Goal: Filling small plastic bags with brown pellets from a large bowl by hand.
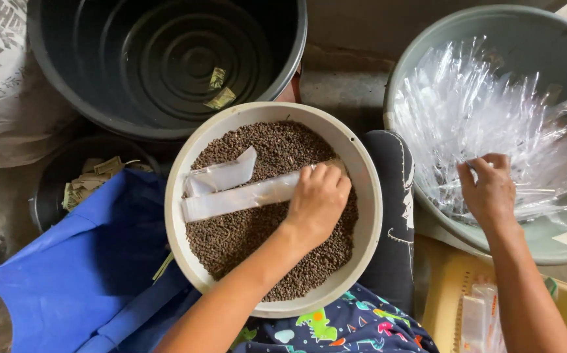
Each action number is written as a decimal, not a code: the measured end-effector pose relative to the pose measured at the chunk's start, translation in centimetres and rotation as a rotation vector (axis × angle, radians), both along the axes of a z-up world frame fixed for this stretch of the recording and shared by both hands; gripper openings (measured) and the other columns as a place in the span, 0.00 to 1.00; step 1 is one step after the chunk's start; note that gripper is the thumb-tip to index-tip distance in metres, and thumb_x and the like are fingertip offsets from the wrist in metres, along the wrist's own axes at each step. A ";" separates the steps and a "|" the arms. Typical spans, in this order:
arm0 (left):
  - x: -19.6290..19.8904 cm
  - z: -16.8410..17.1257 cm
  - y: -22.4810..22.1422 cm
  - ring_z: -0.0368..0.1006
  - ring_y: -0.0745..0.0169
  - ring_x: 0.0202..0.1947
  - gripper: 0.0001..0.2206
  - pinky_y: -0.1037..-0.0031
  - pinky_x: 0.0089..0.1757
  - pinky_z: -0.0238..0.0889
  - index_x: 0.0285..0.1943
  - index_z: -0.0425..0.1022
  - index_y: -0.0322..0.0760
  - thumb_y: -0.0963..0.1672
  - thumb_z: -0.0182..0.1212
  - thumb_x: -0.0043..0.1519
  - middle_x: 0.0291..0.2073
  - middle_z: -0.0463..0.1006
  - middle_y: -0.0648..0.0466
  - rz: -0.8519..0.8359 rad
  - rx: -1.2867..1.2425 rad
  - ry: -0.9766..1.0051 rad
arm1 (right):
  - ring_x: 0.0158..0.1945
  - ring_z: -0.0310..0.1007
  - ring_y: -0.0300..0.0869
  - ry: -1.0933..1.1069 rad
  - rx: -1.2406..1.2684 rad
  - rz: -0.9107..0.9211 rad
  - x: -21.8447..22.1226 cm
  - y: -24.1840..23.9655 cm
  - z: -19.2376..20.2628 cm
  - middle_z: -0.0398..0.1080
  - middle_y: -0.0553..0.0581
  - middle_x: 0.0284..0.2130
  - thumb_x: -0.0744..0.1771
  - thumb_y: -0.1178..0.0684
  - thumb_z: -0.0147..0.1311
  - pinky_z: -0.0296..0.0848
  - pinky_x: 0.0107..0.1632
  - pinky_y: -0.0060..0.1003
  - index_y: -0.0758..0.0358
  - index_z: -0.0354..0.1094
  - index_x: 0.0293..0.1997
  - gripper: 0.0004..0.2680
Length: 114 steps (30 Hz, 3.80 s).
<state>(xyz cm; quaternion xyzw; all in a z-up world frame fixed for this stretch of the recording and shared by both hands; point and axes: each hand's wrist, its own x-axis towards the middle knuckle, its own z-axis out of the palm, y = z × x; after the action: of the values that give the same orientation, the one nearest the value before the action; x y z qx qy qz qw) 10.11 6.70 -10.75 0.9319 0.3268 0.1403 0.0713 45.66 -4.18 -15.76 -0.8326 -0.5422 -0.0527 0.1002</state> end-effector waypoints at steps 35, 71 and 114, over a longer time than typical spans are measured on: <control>-13.2 13.6 -5.1 0.76 0.67 0.35 0.13 0.76 0.44 0.73 0.35 0.72 0.36 0.34 0.73 0.50 0.34 0.79 0.53 0.217 -0.887 -1.243 | 0.19 0.63 0.40 1.761 -0.330 0.124 -27.1 7.4 11.7 0.68 0.60 0.22 0.71 0.51 0.47 0.63 0.21 0.34 0.70 0.68 0.36 0.11; -11.1 10.1 -1.7 0.73 0.62 0.36 0.08 0.75 0.40 0.69 0.46 0.80 0.30 0.37 0.60 0.59 0.37 0.79 0.52 0.358 -0.431 -0.784 | 0.39 0.76 0.47 0.959 0.119 1.005 -27.6 2.2 15.9 0.74 0.58 0.42 0.57 0.67 0.55 0.76 0.42 0.37 0.63 0.75 0.44 0.14; -15.2 9.6 1.6 0.70 0.64 0.40 0.06 0.75 0.50 0.66 0.48 0.69 0.28 0.38 0.61 0.67 0.39 0.76 0.50 0.547 -0.399 -0.977 | 0.26 0.66 0.36 1.058 -0.019 0.743 -25.0 1.2 12.3 0.73 0.50 0.29 0.60 0.65 0.56 0.66 0.29 0.30 0.62 0.71 0.35 0.06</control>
<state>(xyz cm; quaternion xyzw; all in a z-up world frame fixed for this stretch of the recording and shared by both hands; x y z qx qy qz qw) -5.10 8.35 -1.15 0.6099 0.5043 0.5023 0.3486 20.68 -3.03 -3.43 -0.5038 -0.6721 0.4079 0.3579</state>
